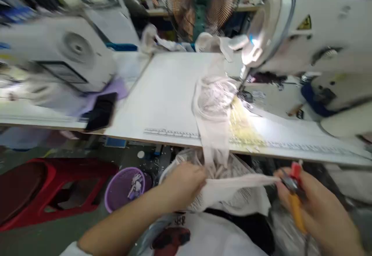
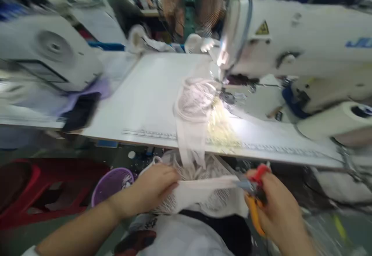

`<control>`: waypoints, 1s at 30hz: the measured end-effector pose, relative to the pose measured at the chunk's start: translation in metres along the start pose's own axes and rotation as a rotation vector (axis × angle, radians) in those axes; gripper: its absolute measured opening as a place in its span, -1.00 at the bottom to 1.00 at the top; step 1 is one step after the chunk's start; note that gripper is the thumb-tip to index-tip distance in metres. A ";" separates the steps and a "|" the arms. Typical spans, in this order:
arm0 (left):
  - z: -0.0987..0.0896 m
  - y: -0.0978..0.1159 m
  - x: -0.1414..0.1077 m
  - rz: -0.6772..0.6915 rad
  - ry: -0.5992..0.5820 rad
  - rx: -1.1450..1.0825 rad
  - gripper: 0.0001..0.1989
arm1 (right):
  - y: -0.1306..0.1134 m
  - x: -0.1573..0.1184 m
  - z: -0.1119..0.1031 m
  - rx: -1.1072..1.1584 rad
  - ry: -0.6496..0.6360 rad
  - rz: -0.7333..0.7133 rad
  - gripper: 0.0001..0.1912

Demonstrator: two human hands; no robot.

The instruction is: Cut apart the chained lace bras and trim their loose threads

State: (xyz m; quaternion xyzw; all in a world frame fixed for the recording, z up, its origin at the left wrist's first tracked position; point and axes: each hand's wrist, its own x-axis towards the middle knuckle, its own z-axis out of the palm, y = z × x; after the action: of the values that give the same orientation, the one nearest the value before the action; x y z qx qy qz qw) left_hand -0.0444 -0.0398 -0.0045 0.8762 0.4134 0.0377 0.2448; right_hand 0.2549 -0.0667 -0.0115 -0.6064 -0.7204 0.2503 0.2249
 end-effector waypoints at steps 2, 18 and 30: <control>0.003 0.001 0.006 0.058 -0.022 -0.008 -0.73 | -0.011 0.004 0.003 -0.024 0.121 -0.071 -0.71; 0.012 -0.016 0.003 0.255 0.023 0.111 -0.68 | -0.034 0.028 0.050 0.145 -0.395 -0.265 -0.80; -0.020 -0.035 -0.033 -0.136 0.231 -0.344 -0.91 | -0.032 0.018 0.044 0.280 -0.420 -0.134 -0.83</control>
State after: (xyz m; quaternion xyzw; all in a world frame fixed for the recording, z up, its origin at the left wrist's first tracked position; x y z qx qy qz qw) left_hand -0.0967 -0.0375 0.0012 0.7815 0.4842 0.1912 0.3439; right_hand 0.1998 -0.0575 -0.0252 -0.4551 -0.7482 0.4527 0.1680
